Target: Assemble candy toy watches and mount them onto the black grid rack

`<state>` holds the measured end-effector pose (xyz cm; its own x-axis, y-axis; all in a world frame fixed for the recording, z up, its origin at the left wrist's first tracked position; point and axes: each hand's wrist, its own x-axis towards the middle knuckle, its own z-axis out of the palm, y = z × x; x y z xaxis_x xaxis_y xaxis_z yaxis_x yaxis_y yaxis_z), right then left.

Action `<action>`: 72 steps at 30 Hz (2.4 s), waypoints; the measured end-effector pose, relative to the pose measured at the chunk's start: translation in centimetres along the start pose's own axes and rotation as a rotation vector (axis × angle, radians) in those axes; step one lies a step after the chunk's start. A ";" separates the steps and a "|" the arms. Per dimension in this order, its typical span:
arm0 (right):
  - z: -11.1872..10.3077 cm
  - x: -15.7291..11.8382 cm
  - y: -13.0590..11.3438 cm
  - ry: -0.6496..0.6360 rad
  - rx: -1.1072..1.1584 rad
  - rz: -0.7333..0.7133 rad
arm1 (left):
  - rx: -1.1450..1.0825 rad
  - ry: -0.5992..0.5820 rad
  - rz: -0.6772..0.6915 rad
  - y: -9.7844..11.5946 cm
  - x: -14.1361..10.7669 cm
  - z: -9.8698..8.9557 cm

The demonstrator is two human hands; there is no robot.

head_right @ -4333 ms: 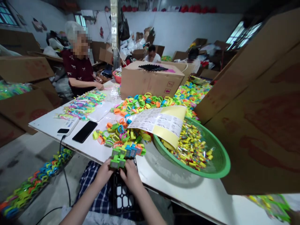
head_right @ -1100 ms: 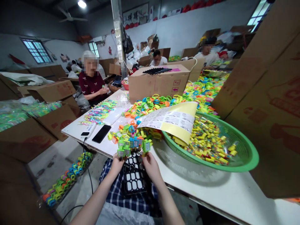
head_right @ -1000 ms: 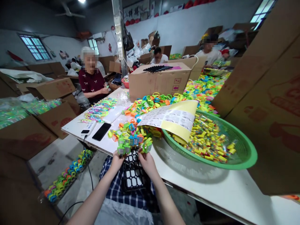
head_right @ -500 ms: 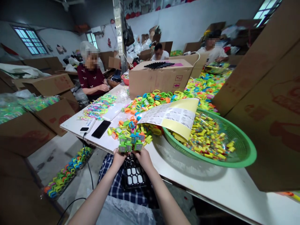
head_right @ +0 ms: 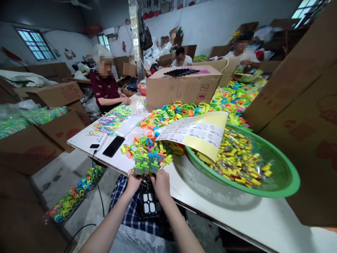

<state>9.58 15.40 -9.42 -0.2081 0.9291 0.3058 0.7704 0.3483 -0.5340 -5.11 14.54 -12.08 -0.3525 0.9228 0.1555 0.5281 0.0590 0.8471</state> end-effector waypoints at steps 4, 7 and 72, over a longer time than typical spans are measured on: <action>-0.3 0.0 -0.8 -0.044 -0.057 0.045 | 0.001 -0.009 0.005 0.1 0.0 0.0; -0.5 0.1 -1.5 -0.094 -0.097 0.077 | 0.002 -0.007 0.005 0.1 0.0 0.0; -2.2 -0.7 4.7 0.050 0.609 0.493 | -1.317 -0.118 -0.897 2.3 -15.6 -1.8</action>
<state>14.68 16.07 -10.38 0.1108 0.9925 -0.0516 0.2980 -0.0827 -0.9510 0.22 -0.41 -11.61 -0.0758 0.7984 -0.5973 -0.8350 0.2766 0.4757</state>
